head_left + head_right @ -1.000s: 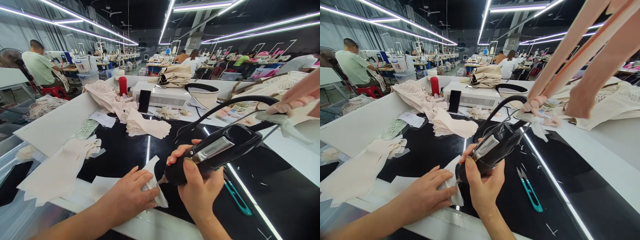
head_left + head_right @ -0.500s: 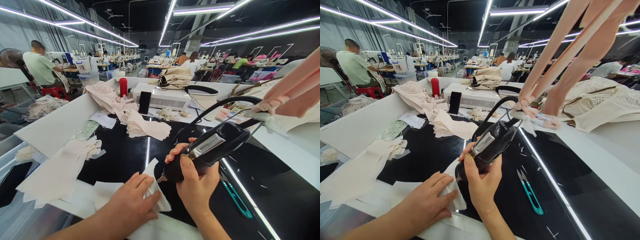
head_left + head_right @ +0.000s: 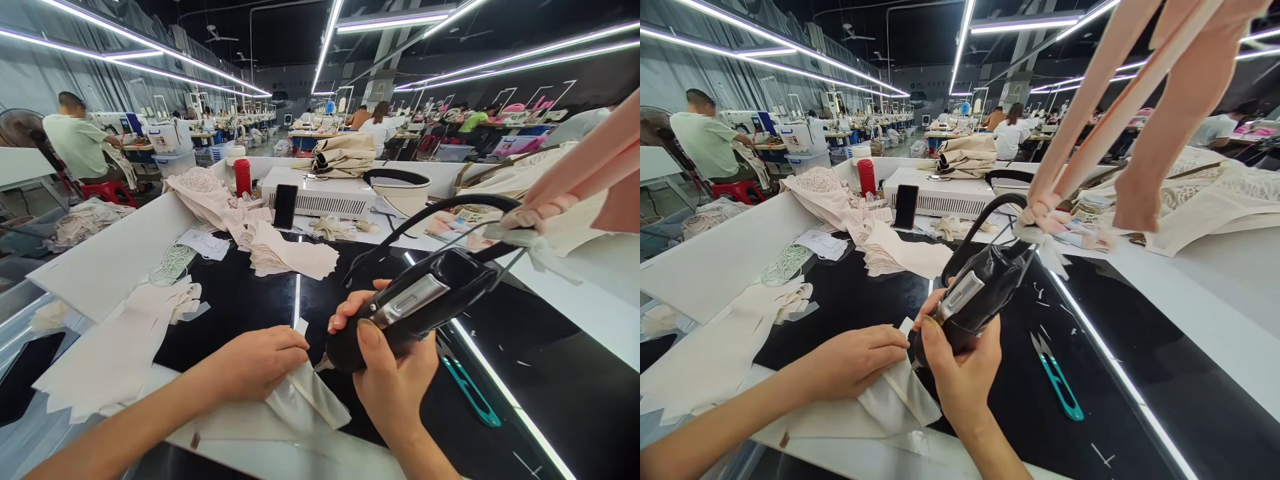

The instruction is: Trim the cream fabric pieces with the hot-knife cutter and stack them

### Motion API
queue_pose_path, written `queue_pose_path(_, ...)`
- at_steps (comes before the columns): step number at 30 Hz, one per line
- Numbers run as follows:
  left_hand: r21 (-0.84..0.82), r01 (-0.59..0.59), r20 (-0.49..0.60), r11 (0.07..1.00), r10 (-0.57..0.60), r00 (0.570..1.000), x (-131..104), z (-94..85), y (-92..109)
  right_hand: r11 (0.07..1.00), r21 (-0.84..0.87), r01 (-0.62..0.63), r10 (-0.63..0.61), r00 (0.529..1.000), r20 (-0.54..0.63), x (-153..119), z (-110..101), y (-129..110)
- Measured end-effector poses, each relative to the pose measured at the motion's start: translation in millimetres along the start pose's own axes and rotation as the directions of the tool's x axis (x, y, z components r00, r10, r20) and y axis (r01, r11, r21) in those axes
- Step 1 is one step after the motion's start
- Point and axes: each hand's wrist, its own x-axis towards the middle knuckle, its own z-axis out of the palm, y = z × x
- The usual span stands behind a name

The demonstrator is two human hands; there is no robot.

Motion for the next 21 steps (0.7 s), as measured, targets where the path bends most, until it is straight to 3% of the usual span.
queue_pose_path(6,-0.028,0.000,0.022,1.000,0.001,1.000,-5,-0.6,-12,1.000,0.009,-0.006,0.006,1.000,0.001,-1,-1,0)
queue_pose_path(15,0.154,-0.032,0.079,0.988,0.020,0.997,-8,-6.0,-7,1.000,-0.002,0.017,-0.017,1.000,-0.008,0,1,-2)
queue_pose_path(21,0.201,-0.055,0.059,0.978,0.044,0.997,-11,-4.7,-3,1.000,0.014,-0.002,0.003,1.000,-0.013,2,2,-3)
